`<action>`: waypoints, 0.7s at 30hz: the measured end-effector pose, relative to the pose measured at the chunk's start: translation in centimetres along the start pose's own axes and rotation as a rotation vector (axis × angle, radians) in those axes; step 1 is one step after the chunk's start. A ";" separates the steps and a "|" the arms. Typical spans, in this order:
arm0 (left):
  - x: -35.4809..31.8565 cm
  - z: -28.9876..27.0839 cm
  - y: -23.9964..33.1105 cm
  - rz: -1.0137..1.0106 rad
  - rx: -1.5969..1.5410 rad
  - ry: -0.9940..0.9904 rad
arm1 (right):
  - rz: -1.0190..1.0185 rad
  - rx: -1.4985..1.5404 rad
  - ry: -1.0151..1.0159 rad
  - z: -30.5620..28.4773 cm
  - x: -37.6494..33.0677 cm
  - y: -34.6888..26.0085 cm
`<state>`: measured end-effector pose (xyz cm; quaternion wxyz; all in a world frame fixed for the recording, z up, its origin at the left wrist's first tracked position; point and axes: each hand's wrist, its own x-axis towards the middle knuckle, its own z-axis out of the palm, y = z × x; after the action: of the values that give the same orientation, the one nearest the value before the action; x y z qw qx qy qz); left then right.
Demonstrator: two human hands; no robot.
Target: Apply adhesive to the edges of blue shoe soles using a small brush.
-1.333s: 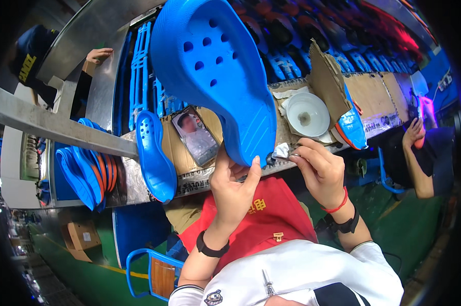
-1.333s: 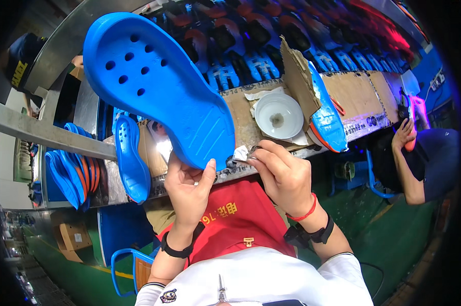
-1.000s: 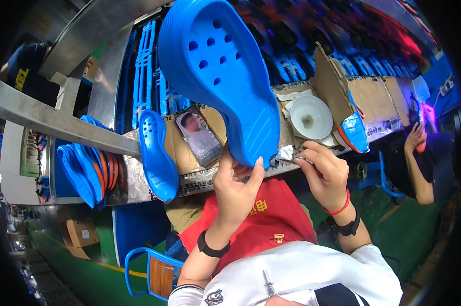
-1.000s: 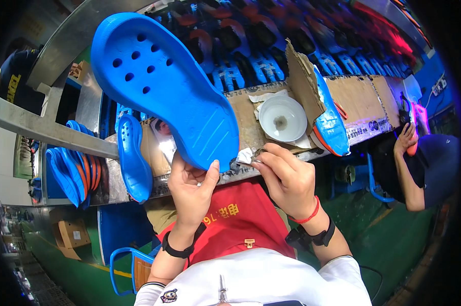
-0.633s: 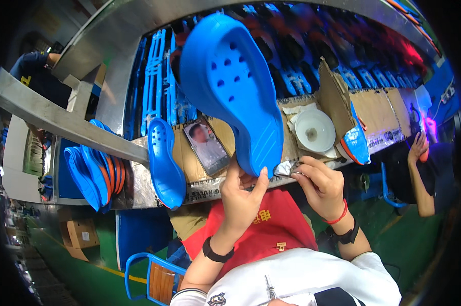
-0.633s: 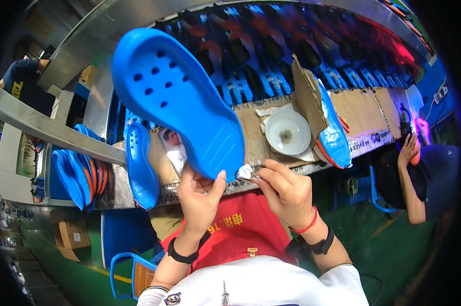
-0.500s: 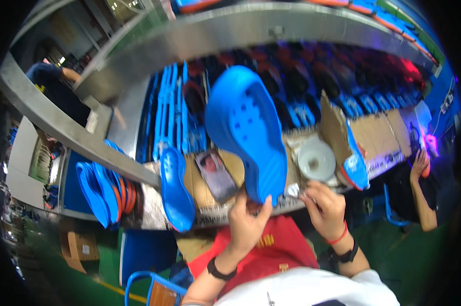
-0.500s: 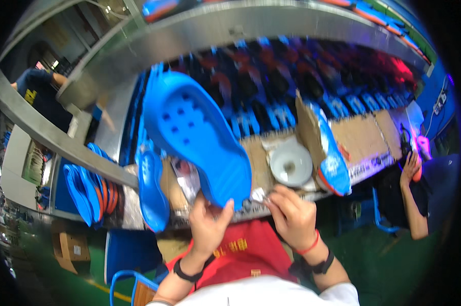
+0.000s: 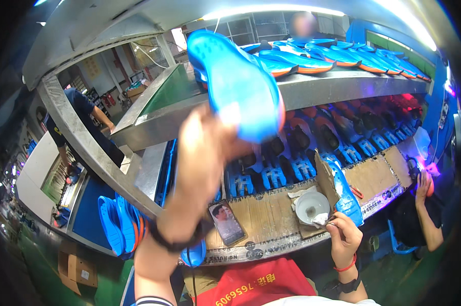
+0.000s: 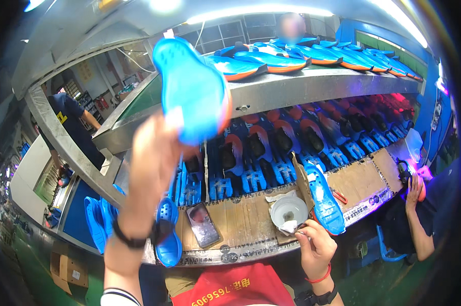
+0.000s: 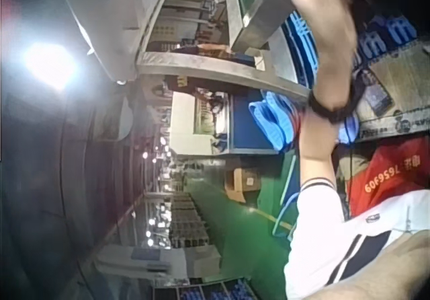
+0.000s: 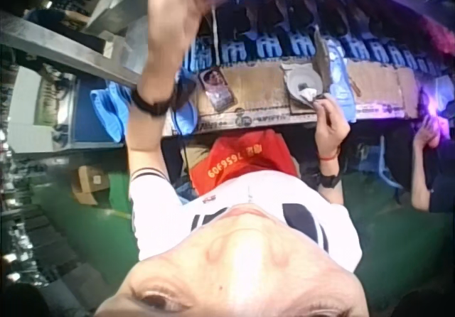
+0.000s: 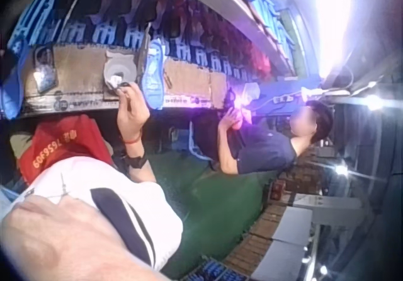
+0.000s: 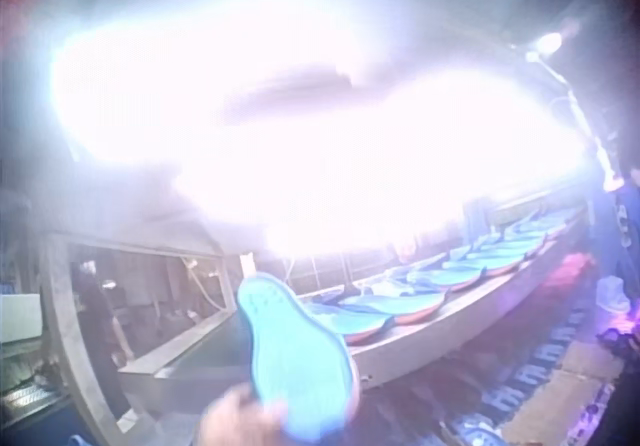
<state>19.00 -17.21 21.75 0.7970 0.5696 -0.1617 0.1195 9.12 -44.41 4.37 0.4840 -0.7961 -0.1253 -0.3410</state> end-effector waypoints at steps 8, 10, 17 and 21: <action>7.6 -1.5 2.3 0.033 0.020 -0.151 | -0.027 0.060 -0.147 1.2 -0.3 -0.9; -0.2 -0.8 0.2 0.083 0.224 -0.094 | -0.024 0.064 -0.165 1.6 -0.7 0.0; -21.1 -15.8 -6.6 -0.125 1.703 0.421 | -0.024 -0.161 -0.249 2.2 -1.5 1.2; -28.8 -21.8 -10.1 -0.474 1.452 0.515 | -0.139 -0.305 -0.242 3.2 -1.4 2.2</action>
<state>-1.03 -0.06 -4.90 0.2442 0.9191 0.2704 0.1502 10.63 -42.53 1.00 0.3146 -0.8848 -0.1840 -0.2904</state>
